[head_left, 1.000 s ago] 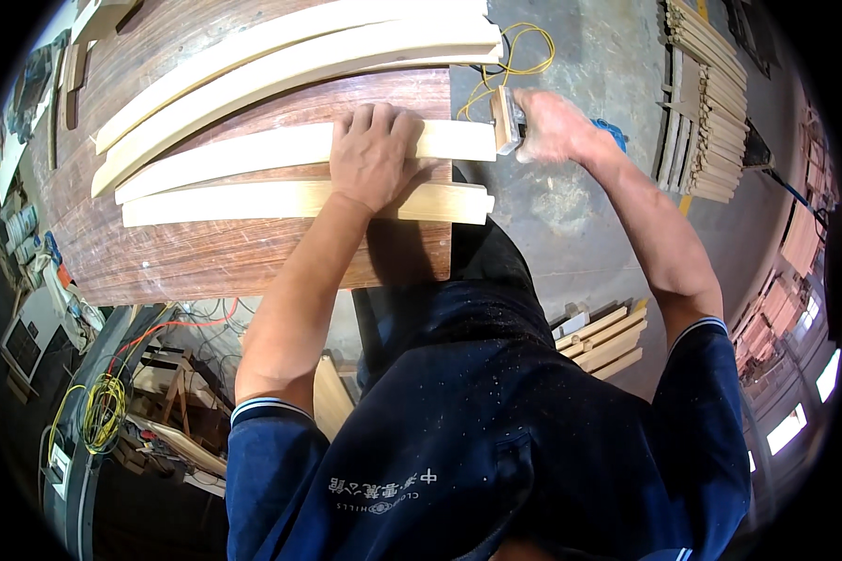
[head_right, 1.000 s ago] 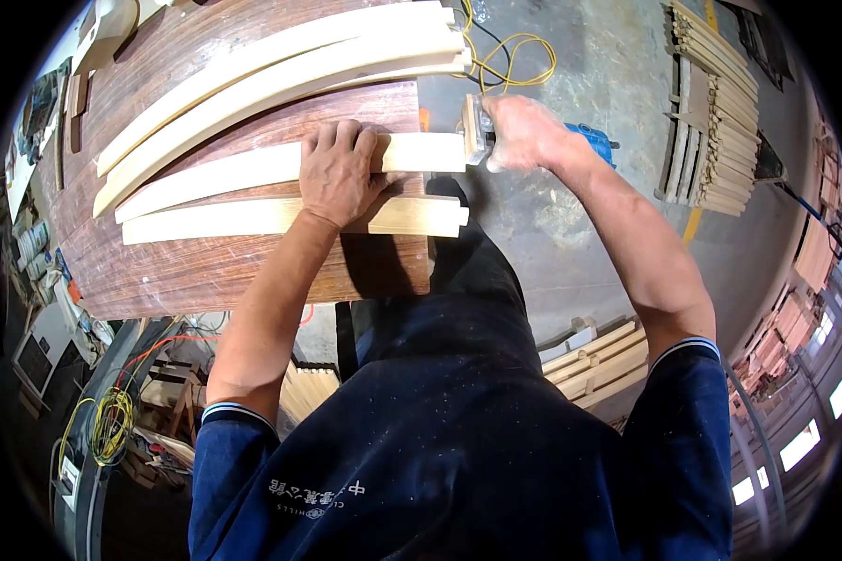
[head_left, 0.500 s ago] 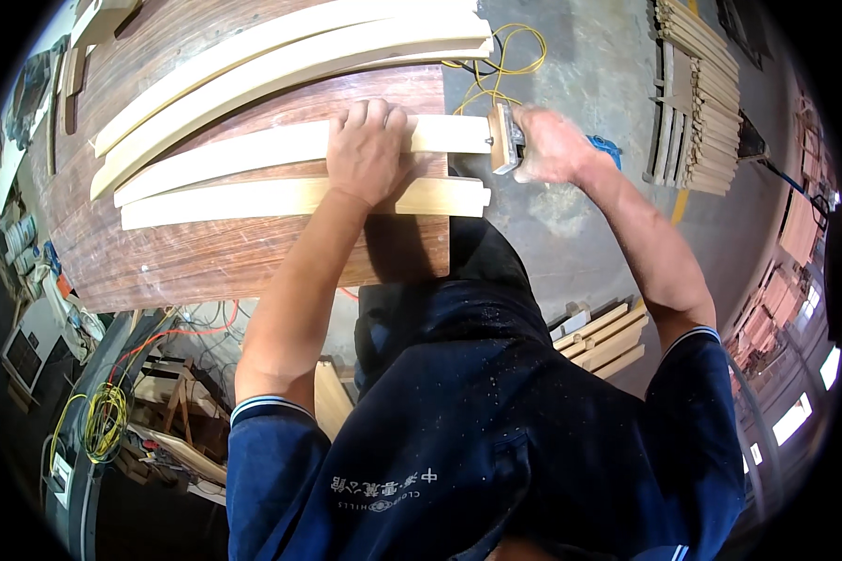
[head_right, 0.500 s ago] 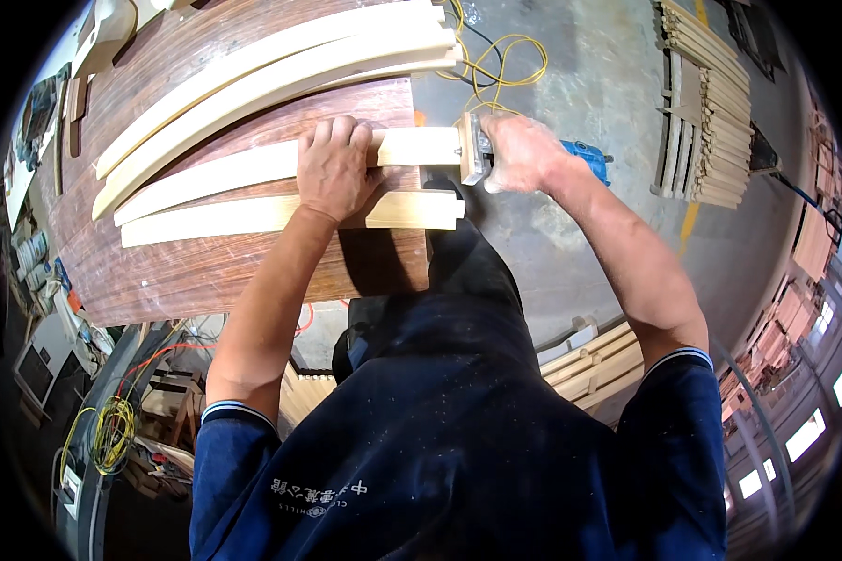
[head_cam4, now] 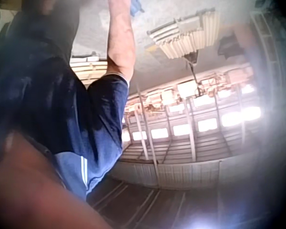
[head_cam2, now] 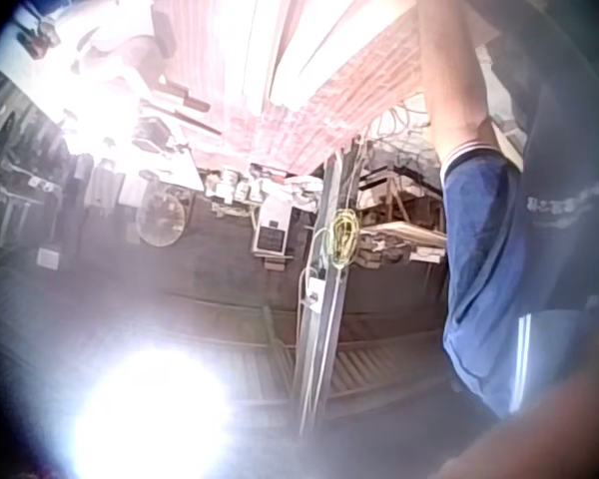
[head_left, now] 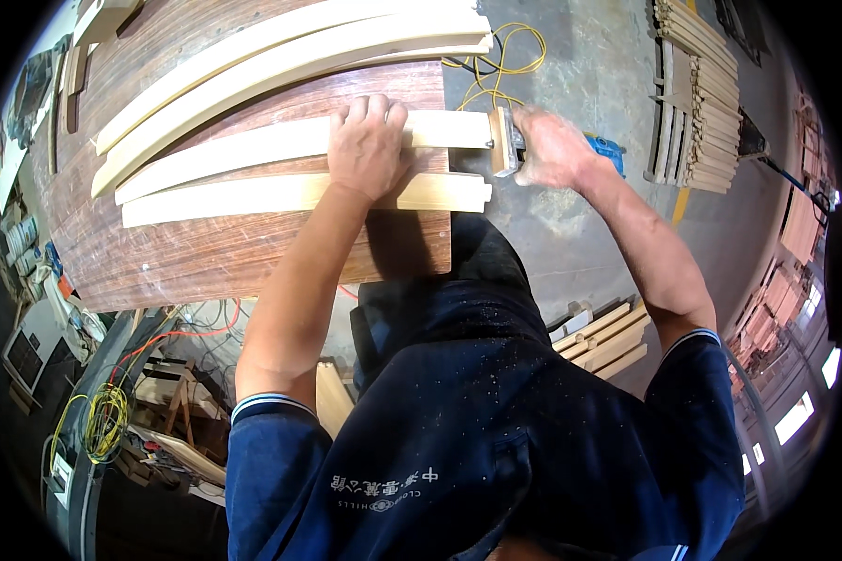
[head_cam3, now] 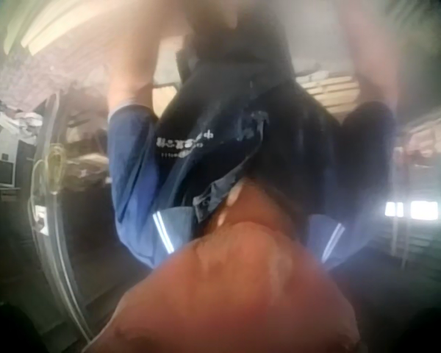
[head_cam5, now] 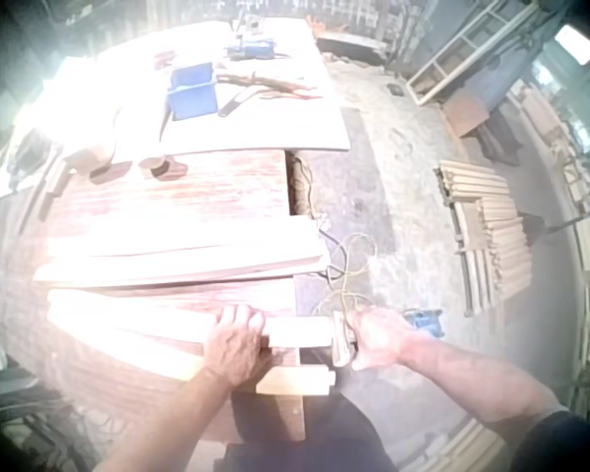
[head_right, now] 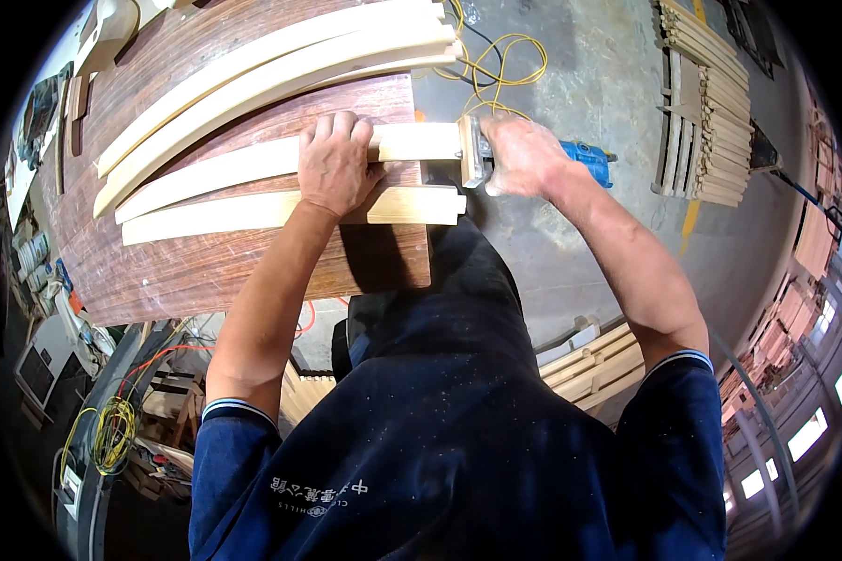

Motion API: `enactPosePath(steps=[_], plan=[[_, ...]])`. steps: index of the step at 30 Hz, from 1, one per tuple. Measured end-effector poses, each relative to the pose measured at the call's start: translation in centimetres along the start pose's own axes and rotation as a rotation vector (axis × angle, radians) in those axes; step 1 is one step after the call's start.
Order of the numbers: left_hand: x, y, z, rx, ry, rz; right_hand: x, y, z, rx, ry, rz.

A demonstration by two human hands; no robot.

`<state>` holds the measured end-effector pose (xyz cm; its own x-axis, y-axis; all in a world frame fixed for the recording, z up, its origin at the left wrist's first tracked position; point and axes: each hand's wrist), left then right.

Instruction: The person picks up several wooden planks from a pallet, brings them to a workbench, and uses a handheld power router to edge a series of curved wood components one at a time before returning them to a pallet.

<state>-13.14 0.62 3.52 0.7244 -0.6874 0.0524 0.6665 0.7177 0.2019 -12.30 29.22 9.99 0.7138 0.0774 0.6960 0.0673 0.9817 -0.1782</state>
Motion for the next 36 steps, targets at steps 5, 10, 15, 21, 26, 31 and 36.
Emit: enactPosePath(steps=[5, 10, 15, 21, 26, 31, 36], plan=[[0.1, 0.0, -0.1, -0.005, 0.025, 0.011, 0.2, -0.2, -0.3, 0.01, 0.034, 0.026], [0.0, 0.0, -0.2, -0.019, 0.012, 0.0, 0.5, -0.1, -0.8, 0.023, 0.094, 0.022], [0.2, 0.0, -0.2, -0.022, 0.017, -0.003, 0.3, -0.1, 0.1, -0.032, 0.049, 0.008], [0.0, 0.4, 0.5, 0.039, -0.041, 0.043, 0.1, 0.2, 2.1, -0.164, 0.061, -0.061], [1.1, 1.4, 1.6, 0.08, -0.183, 0.073, 0.6, 1.5, 2.5, -0.169, 0.074, -0.089], [-1.8, -1.4, 2.7, 0.118, 0.117, 0.114, 0.7, 2.1, 2.6, -0.255, 0.073, -0.081], [-4.4, -4.2, 2.6, -0.087, 0.269, 0.162, 0.2, 3.4, 2.0, -0.319, 0.083, -0.042]])
Point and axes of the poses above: each hand's wrist, its own x-axis away from the middle knuckle, its own z-axis out of the back of the hand, y = z × x, and after that the axes turned 11 degrees about -z, right-handed
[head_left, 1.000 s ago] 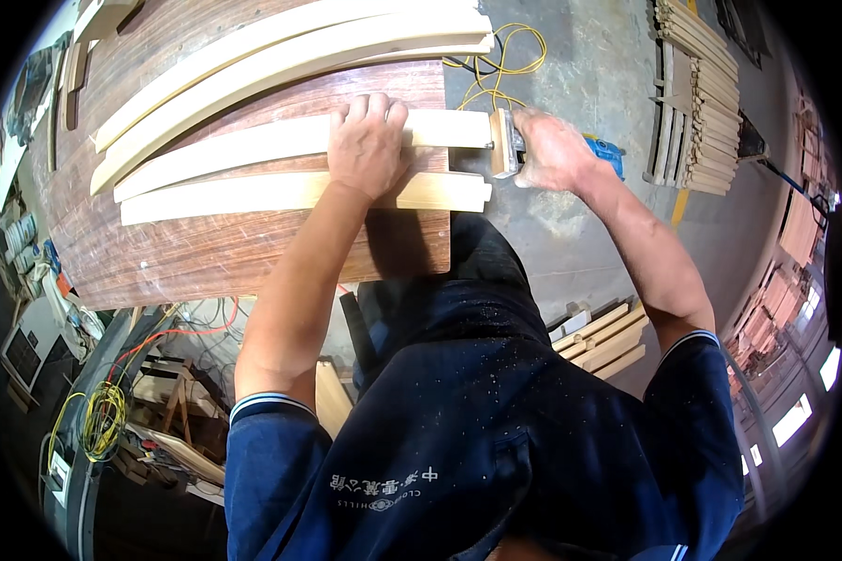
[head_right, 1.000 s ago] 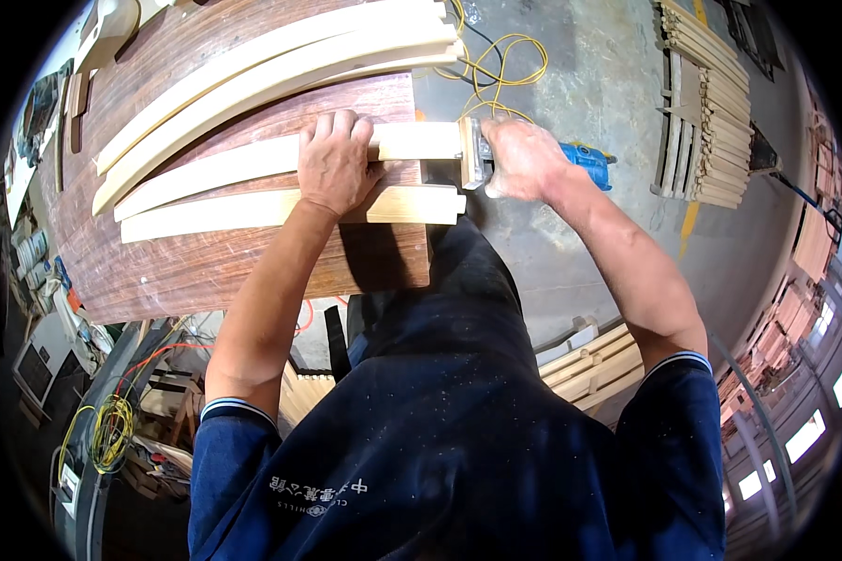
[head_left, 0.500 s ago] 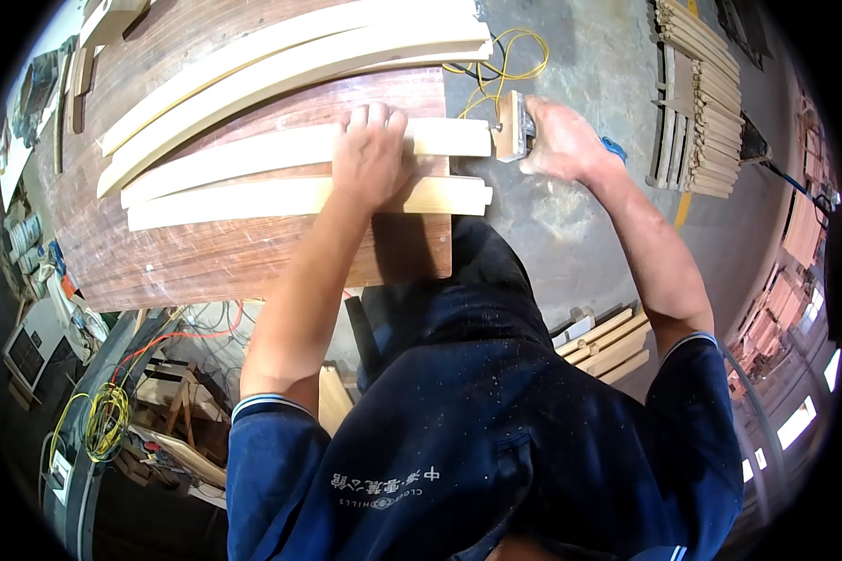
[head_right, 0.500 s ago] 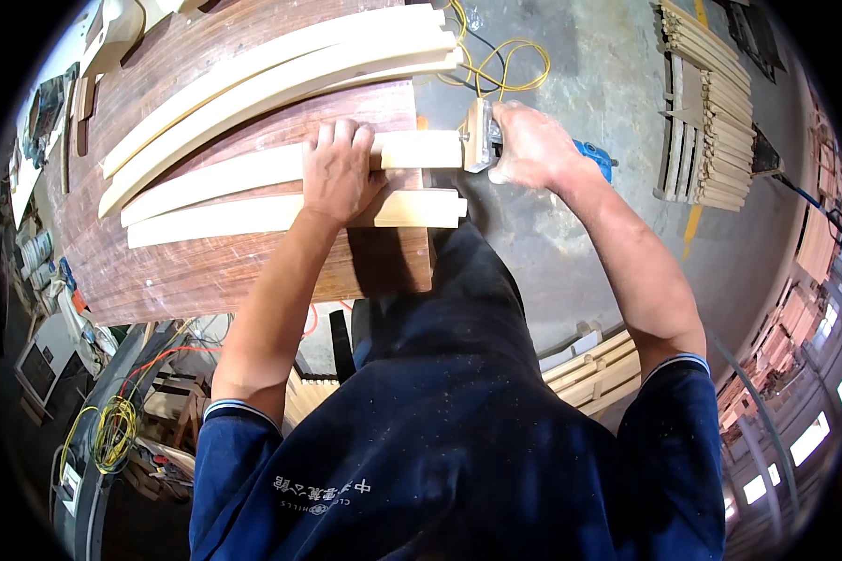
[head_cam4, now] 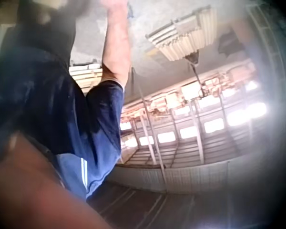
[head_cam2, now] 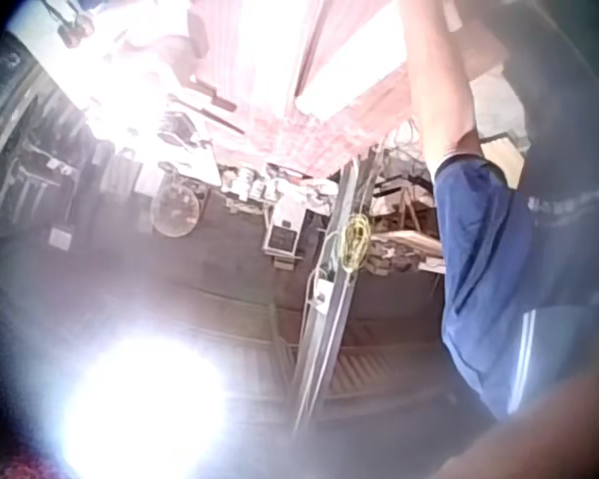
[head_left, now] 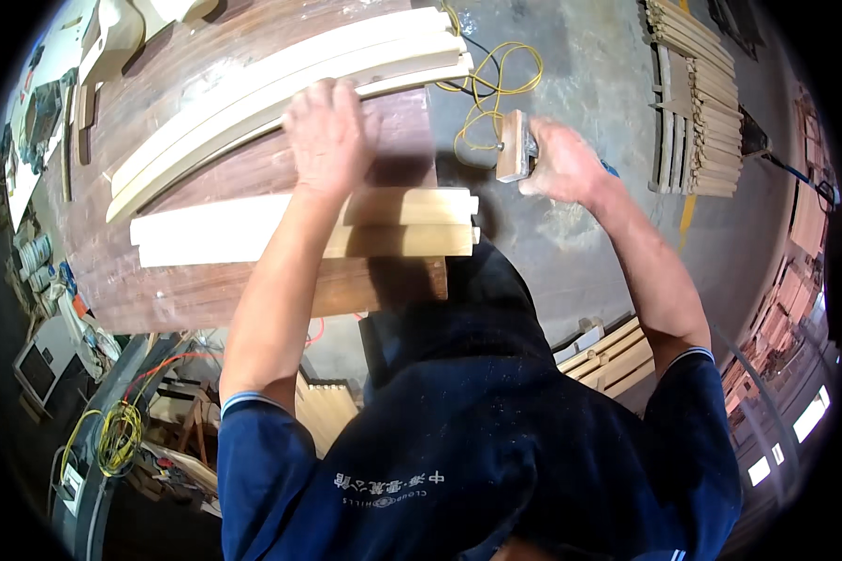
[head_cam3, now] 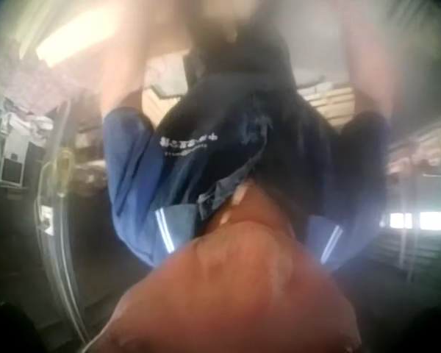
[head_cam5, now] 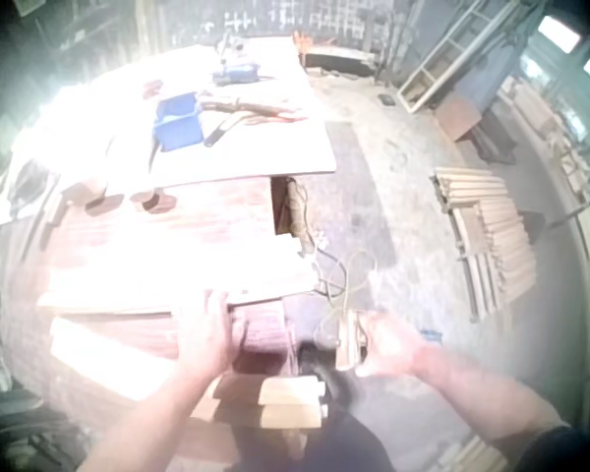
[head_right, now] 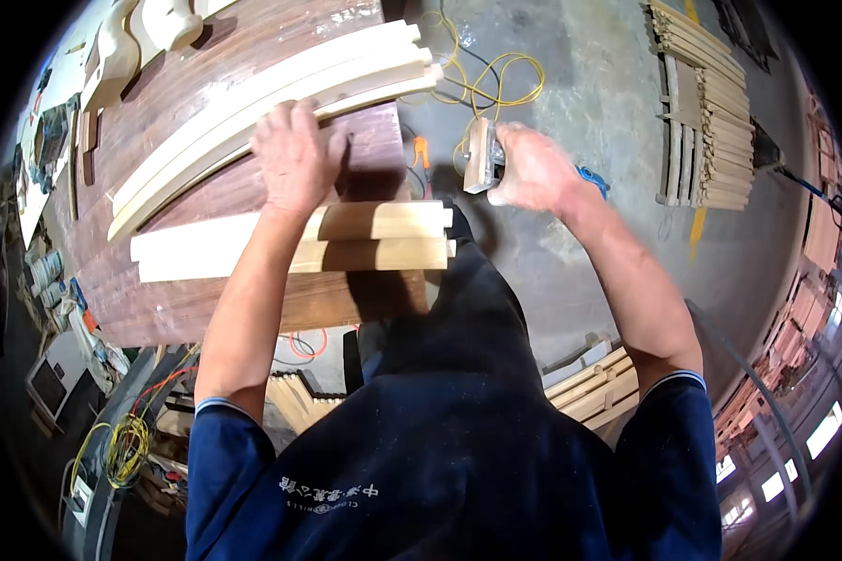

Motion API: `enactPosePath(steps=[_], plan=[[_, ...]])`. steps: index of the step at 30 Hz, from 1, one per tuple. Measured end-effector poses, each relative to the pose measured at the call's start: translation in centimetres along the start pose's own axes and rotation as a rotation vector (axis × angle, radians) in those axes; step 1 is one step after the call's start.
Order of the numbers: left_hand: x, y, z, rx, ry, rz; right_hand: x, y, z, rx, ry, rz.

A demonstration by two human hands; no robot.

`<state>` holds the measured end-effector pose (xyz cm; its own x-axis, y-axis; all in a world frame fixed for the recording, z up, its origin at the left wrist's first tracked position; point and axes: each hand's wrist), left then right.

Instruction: The person picks up several wooden planks from a pallet, brings them to a workbench, and uses a handheld power router to edge a series of curved wood components one at a time before returning them to a pallet.

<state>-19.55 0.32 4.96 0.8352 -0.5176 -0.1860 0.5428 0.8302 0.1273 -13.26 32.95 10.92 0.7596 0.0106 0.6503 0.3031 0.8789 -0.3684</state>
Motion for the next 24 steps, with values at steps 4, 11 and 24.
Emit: enactPosePath(steps=[4, 11, 24], plan=[[-3.5, -4.2, 1.3, -0.135, -0.11, -0.031, 0.4, 0.1, -0.3, -0.029, 0.025, 0.046], [-1.2, -3.2, 1.8, -0.144, -0.071, -0.196, 1.0, -0.4, 0.4, -0.068, 0.007, -0.001], [1.2, -2.1, 2.4, -0.054, -0.126, -0.229, 3.3, -0.3, -0.4, -0.168, 0.047, -0.056]])
Point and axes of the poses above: each hand's wrist, its own x-axis away from the middle knuckle, its own z-axis out of the back of the hand, y = z × x, and after that the axes turned 11 degrees about -z, right-handed
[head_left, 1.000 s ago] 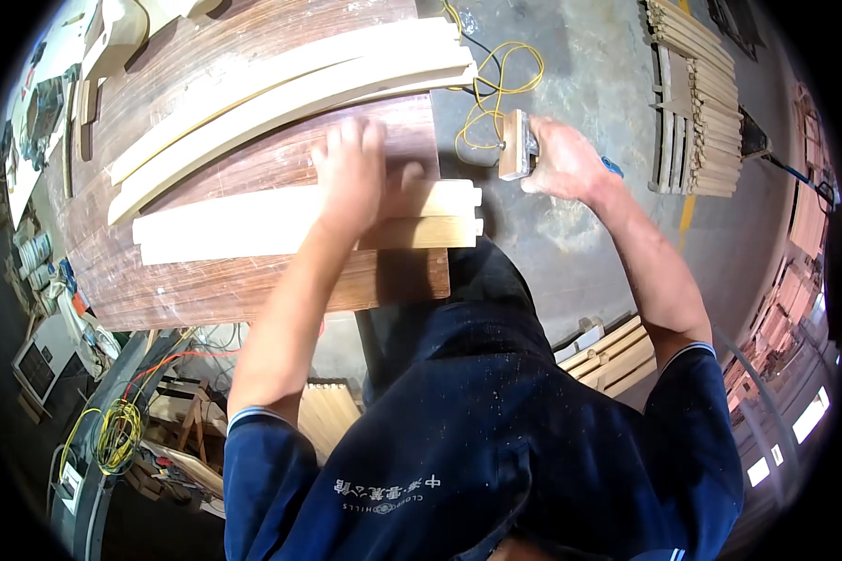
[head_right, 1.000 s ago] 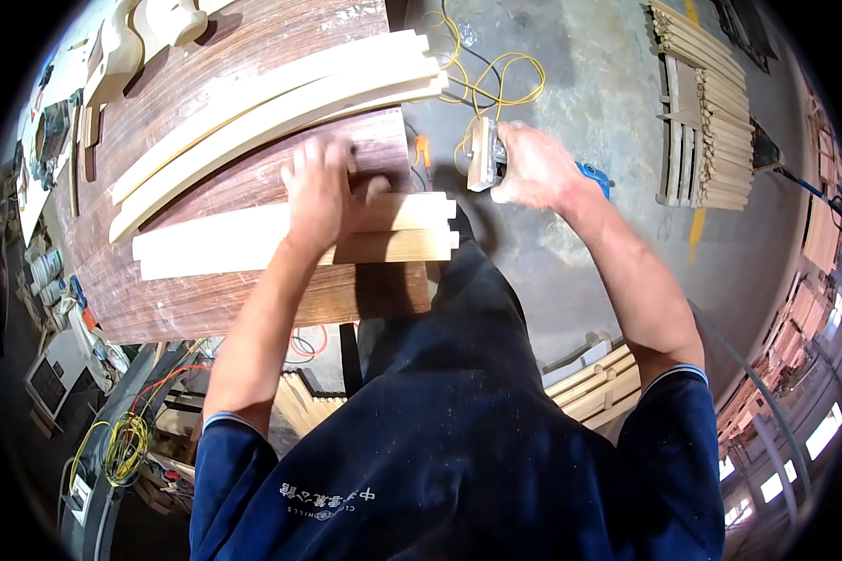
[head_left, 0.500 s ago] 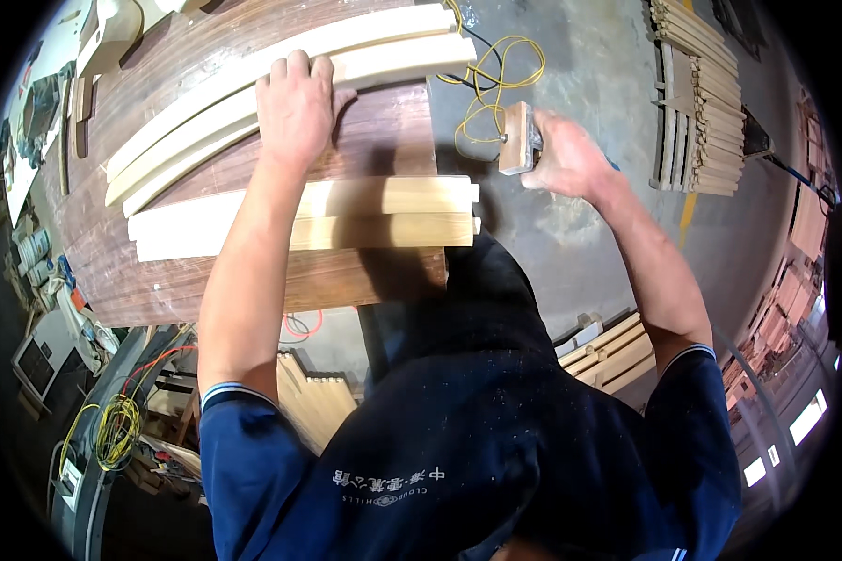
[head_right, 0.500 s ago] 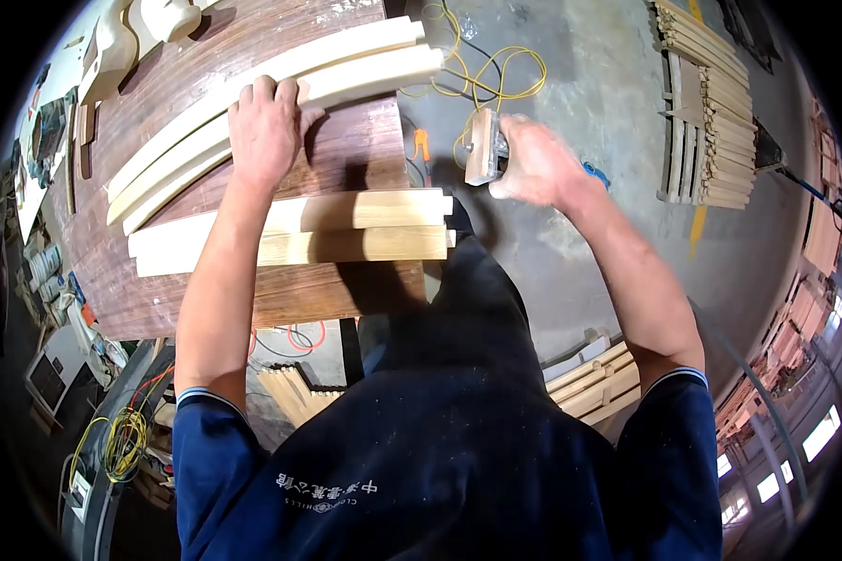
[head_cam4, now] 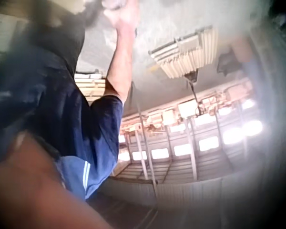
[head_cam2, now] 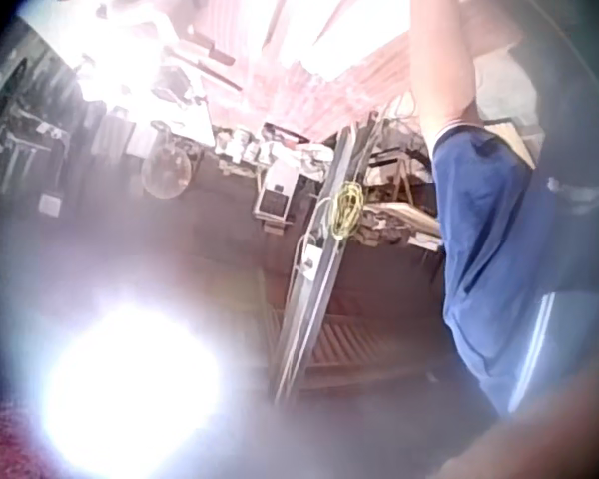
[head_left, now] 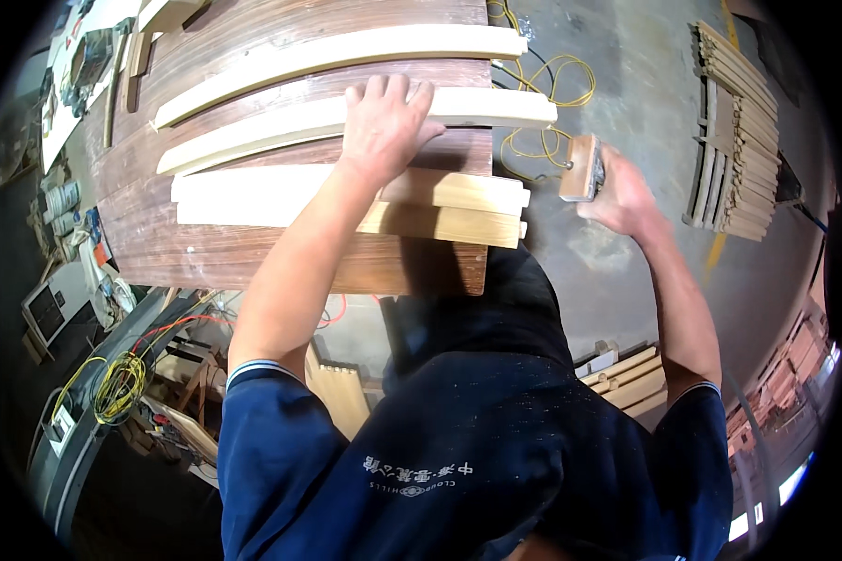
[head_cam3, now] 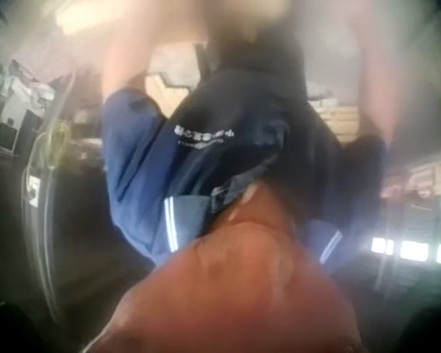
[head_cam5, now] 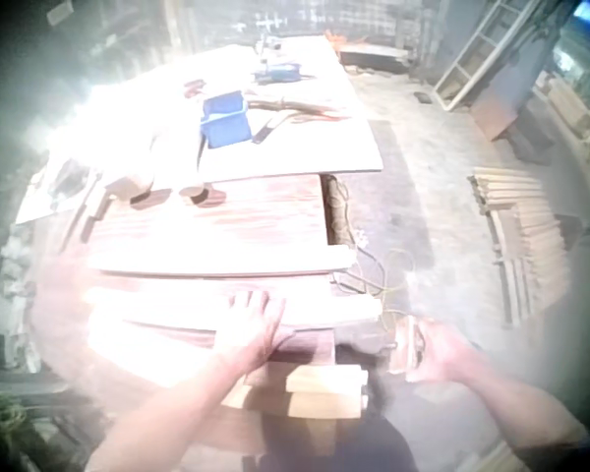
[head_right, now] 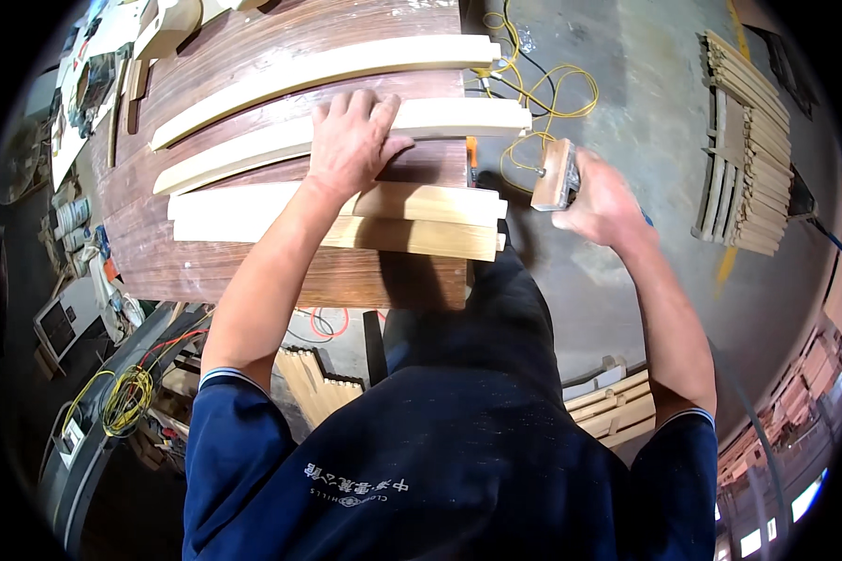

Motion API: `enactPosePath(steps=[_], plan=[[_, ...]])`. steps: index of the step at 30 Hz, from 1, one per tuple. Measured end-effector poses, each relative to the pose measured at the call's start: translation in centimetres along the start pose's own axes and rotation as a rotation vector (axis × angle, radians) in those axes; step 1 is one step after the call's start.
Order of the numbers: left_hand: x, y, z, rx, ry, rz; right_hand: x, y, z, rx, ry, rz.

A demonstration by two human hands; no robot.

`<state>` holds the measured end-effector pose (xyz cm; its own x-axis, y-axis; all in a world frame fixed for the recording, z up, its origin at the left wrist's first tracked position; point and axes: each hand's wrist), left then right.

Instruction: The person picks up several wooden planks from a pallet, brings them to a workbench, and uses a handheld power router to edge a series of curved wood components one at a time before returning them to a pallet.

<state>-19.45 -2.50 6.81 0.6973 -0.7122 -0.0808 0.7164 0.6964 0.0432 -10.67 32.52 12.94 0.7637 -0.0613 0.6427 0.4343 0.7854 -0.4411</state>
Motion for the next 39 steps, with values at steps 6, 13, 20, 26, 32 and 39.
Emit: enactPosePath(steps=[6, 13, 20, 26, 32, 39], plan=[[-2.5, -4.2, -0.8, 0.142, -0.311, -0.074, 0.4, 0.2, -0.9, 0.051, 0.019, 0.01], [-2.4, -3.9, -1.5, -0.05, -0.073, -0.065, 0.5, 1.1, -1.4, 0.065, -0.012, -0.022], [1.9, 2.6, -3.4, 0.159, 0.046, 0.02, -0.2, 2.2, -2.5, 0.024, -0.025, 0.074], [1.4, 5.3, -1.4, 0.202, -0.181, 0.151, -0.2, 0.5, -1.7, 0.196, -0.034, 0.15], [0.6, 6.7, -3.5, 0.222, -0.051, 0.056, -1.9, 0.1, -2.2, 0.405, 0.018, 0.155], [0.8, 6.4, -4.3, 0.206, 0.052, 0.025, -2.4, -0.8, -2.1, 0.465, -0.029, 0.12]])
Point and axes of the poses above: each hand's wrist, its own x-axis away from the middle knuckle, its own z-axis out of the back of the hand, y = z × x, and after that the axes turned 11 degrees about -z, right-handed
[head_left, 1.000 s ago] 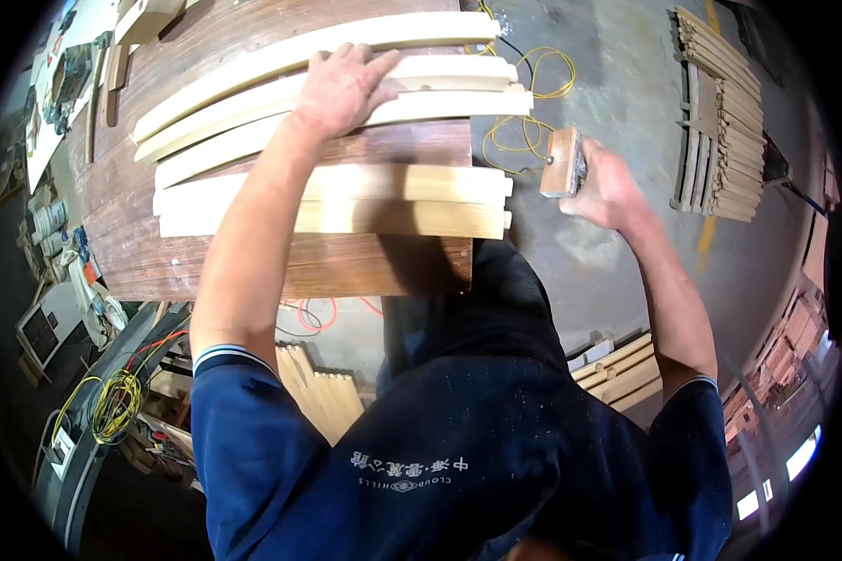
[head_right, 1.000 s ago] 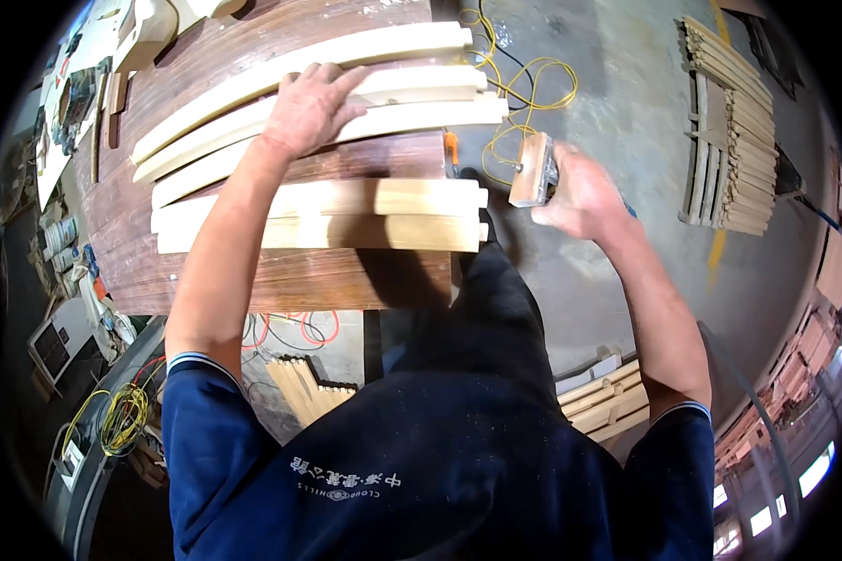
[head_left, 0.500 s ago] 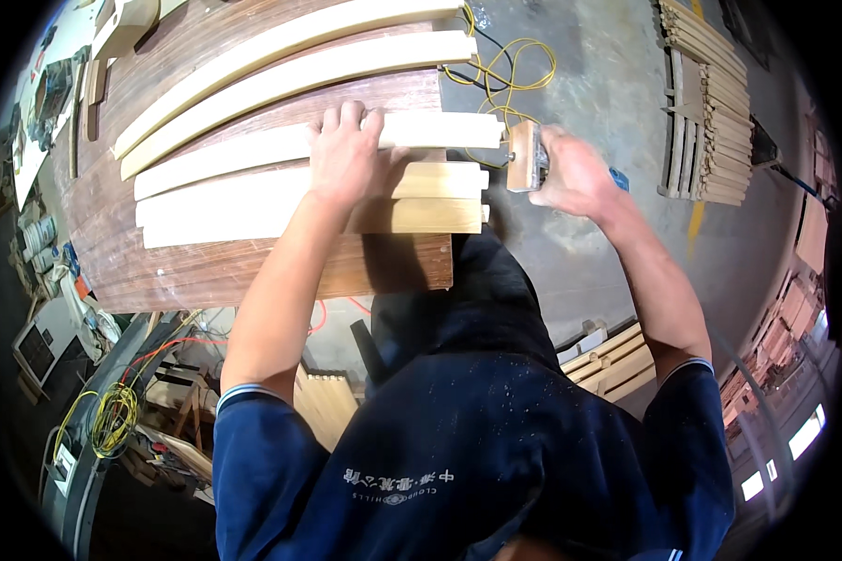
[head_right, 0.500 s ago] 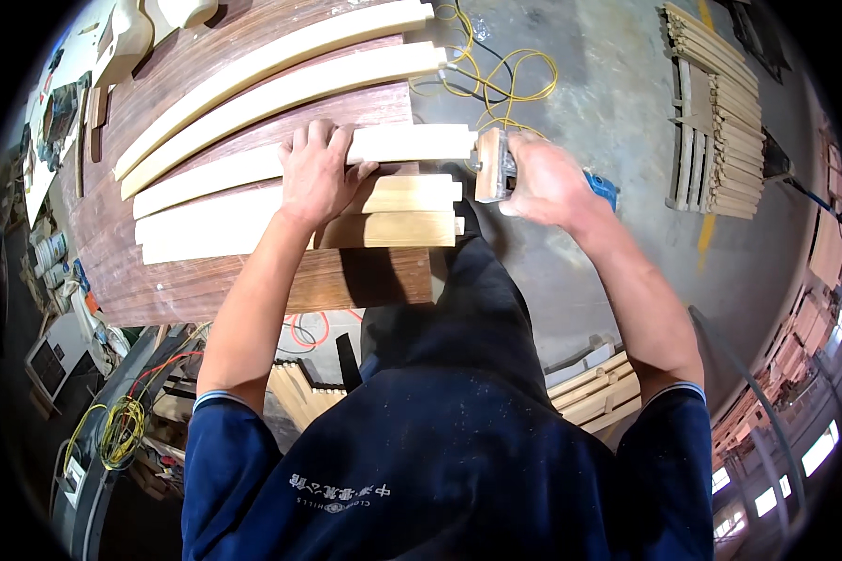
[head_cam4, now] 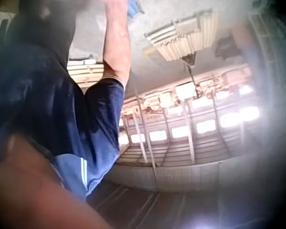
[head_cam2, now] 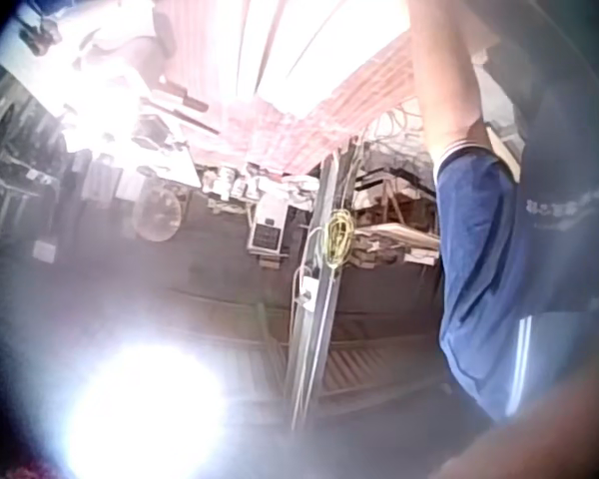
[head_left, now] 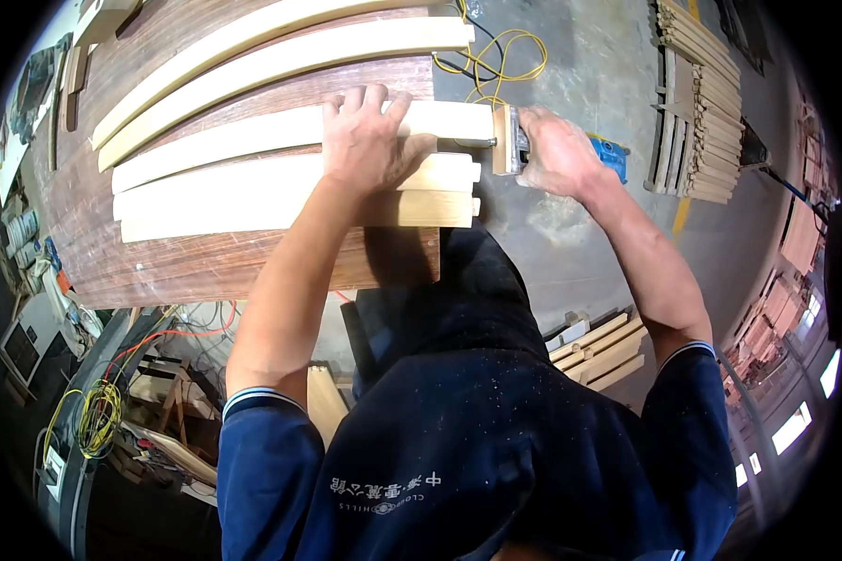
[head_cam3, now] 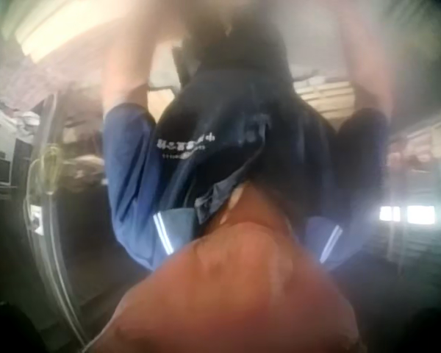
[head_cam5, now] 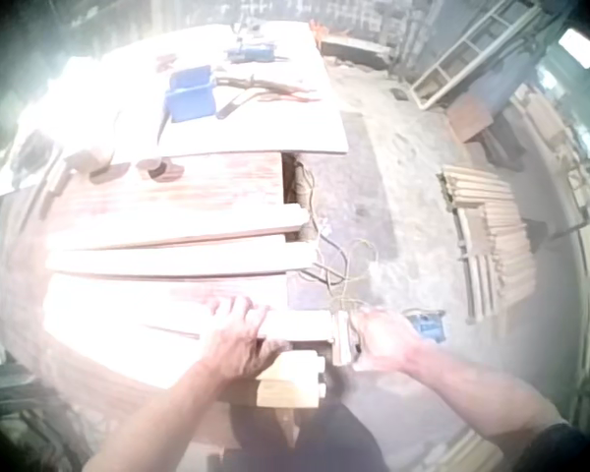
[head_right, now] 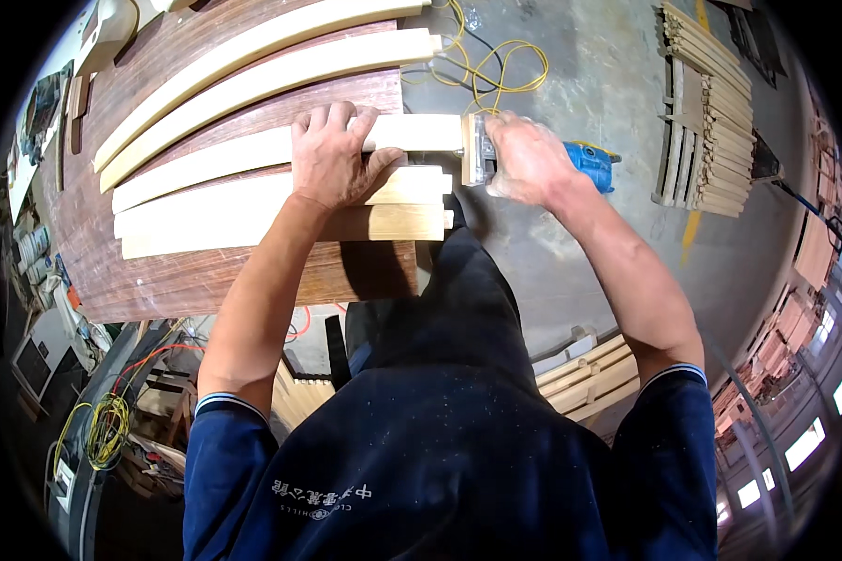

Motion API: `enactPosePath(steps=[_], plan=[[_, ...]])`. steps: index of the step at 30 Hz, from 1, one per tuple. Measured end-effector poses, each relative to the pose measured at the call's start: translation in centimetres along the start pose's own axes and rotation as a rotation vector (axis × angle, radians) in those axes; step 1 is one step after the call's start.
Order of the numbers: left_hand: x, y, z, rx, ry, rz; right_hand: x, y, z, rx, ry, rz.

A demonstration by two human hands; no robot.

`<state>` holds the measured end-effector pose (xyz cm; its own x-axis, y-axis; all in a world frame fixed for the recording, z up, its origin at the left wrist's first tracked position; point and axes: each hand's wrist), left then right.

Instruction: The person picks up several wooden planks from a pallet, brings them to a workbench, and uses a handheld power router to edge a series of curved wood components one at a time before returning them to a pallet.

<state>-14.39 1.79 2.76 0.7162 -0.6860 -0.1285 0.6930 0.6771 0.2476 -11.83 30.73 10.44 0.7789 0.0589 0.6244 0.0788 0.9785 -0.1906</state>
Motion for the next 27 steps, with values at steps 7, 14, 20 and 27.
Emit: enactPosePath(steps=[7, 14, 20, 27], plan=[[0.0, 0.0, -0.2, -0.003, 0.014, -0.006, -0.7, 0.1, 0.0, 0.063, -0.027, 0.001], [-0.4, 0.2, 0.4, 0.002, -0.026, 0.009, -1.0, -0.1, 0.0, 0.078, -0.037, -0.046], [-0.5, 0.2, 0.9, -0.018, -0.095, 0.029, -1.3, -0.4, 0.3, 0.084, -0.056, -0.054], [-0.9, 0.5, 1.3, 0.01, -0.16, 0.061, -2.6, 0.1, 0.8, 0.065, -0.07, -0.063]])
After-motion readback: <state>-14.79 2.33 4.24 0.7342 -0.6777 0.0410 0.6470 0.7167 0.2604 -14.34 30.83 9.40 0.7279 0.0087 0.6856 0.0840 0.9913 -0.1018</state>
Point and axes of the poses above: each hand's wrist, its own x-axis away from the middle knuckle, its own z-axis out of the back of the hand, y = z × x, and after that the axes turned 11 degrees about -z, right-handed
